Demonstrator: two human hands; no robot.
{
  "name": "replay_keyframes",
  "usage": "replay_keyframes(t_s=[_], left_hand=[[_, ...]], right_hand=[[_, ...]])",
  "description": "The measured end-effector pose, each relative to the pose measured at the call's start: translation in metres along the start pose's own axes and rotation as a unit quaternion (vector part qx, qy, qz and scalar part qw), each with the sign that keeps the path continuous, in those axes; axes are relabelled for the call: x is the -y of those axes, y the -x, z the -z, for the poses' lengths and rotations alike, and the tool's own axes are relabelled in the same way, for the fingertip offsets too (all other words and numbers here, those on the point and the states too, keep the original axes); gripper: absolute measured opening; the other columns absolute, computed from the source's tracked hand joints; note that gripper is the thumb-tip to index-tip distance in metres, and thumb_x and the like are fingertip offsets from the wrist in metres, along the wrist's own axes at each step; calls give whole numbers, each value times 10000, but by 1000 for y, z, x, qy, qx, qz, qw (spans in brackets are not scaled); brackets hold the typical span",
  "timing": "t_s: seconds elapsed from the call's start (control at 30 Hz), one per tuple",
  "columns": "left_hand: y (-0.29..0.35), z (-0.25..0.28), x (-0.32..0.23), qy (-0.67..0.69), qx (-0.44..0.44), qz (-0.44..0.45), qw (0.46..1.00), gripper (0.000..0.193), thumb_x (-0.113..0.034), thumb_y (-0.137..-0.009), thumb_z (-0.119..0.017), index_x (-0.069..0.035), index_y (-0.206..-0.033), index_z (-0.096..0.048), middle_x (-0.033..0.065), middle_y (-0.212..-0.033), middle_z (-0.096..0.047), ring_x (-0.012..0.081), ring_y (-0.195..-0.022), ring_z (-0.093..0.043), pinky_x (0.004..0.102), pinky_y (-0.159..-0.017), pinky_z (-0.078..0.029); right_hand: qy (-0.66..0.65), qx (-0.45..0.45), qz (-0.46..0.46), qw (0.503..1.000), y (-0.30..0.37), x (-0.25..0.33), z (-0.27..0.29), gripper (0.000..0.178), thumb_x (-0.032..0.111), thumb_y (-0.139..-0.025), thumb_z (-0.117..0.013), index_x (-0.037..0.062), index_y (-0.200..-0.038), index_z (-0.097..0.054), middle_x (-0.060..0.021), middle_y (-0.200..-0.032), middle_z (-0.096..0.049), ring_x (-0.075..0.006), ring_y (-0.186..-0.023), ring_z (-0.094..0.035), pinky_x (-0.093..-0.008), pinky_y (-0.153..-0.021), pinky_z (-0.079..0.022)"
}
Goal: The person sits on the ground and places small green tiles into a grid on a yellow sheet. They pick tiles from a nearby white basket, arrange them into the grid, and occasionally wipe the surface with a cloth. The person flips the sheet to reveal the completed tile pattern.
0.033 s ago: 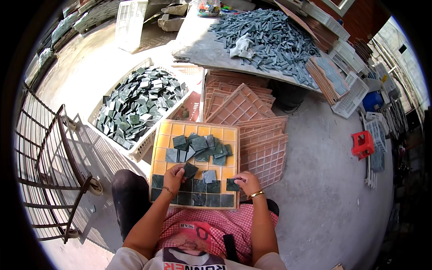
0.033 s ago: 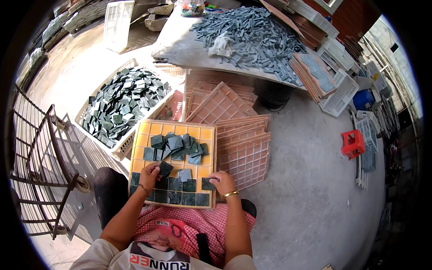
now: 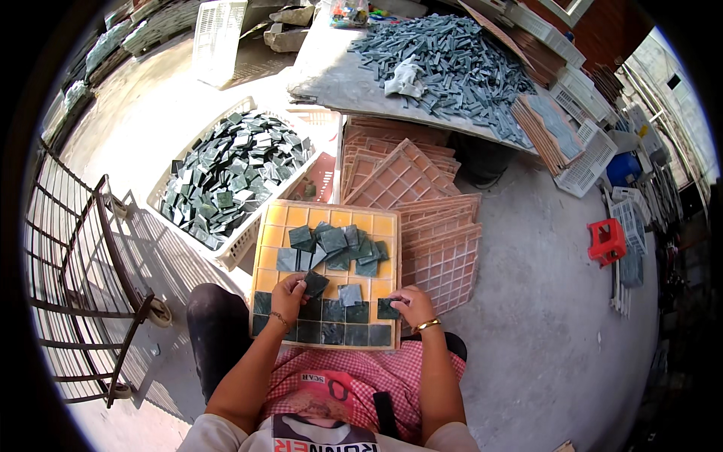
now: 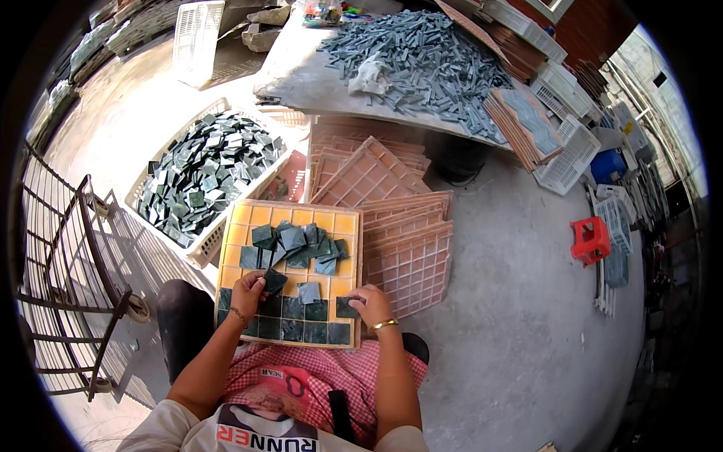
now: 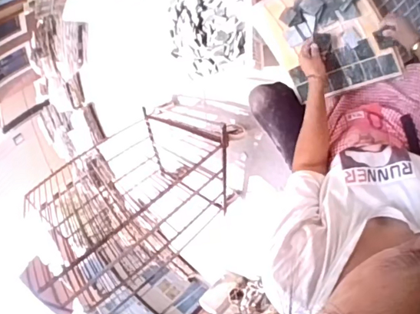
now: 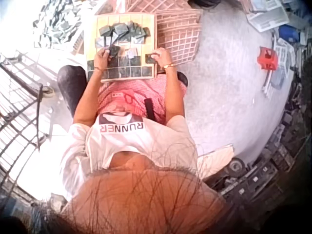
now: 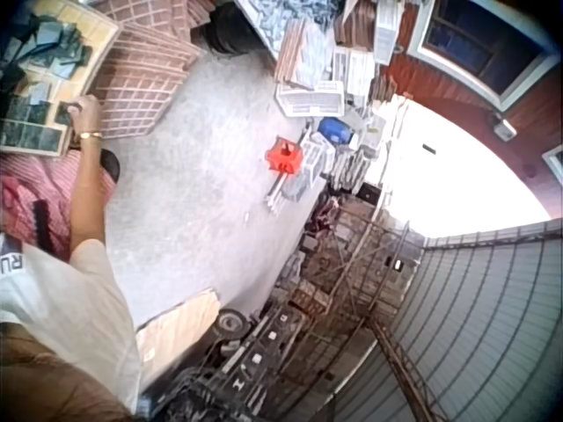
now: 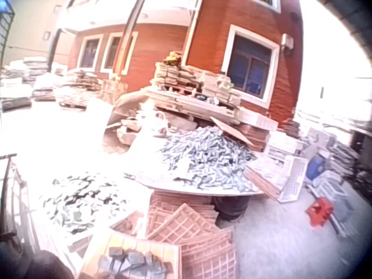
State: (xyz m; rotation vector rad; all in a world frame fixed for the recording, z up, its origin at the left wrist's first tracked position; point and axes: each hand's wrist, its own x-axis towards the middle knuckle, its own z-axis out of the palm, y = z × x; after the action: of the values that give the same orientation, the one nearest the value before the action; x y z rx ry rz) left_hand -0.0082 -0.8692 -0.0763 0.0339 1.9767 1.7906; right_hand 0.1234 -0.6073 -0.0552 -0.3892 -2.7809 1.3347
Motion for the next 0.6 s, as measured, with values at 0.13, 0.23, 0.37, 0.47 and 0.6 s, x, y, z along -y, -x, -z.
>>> replay_keyframes(t_s=[0.13,0.23,0.37,0.47,0.6], left_hand=[[-5,9,9,-25,-19,-14,999,221,-78,-848,-498,1,-1034,-585,35,-741,-611,72,-572,-555,199,-509,-446],[-4,9,7,-13,-22,-6,1000,226,-62,-836,-518,7,-1042,-579,43,-737,-609,79,-571,-559,203,-503,-451],[-1,7,3,-43,-28,-1,999,227,-52,-825,-534,14,-1039,-575,51,-733,-607,87,-573,-563,207,-494,-454],[-1,8,4,-51,-32,-4,998,234,-45,-817,-540,11,-1042,-571,53,-728,-607,89,-572,-562,216,-493,-455],[-3,9,8,-82,-21,-21,996,270,-41,-784,-573,-2,-1052,-568,64,-715,-607,114,-583,-566,245,-521,-464]], right_hand=[[33,-8,14,999,3,12,-10,230,46,-629,-714,54,-843,-633,-75,-787,-533,-198,-666,-551,-305,-607,-464],[111,25,51,992,6,19,-14,253,58,-616,-721,42,-845,-617,-92,-801,-540,-231,-676,-552,-323,-614,-465],[149,83,25,985,1,25,-7,265,108,-652,-694,66,-893,-594,-88,-886,-543,-280,-837,-554,-363,-718,-465],[152,25,59,986,-4,47,-22,368,119,-645,-707,68,-984,-573,-90,-952,-539,-277,-894,-547,-363,-749,-460],[142,27,128,981,-25,57,-46,499,135,-652,-709,60,-1110,-526,-121,-1083,-508,-299,-988,-517,-356,-811,-448]])
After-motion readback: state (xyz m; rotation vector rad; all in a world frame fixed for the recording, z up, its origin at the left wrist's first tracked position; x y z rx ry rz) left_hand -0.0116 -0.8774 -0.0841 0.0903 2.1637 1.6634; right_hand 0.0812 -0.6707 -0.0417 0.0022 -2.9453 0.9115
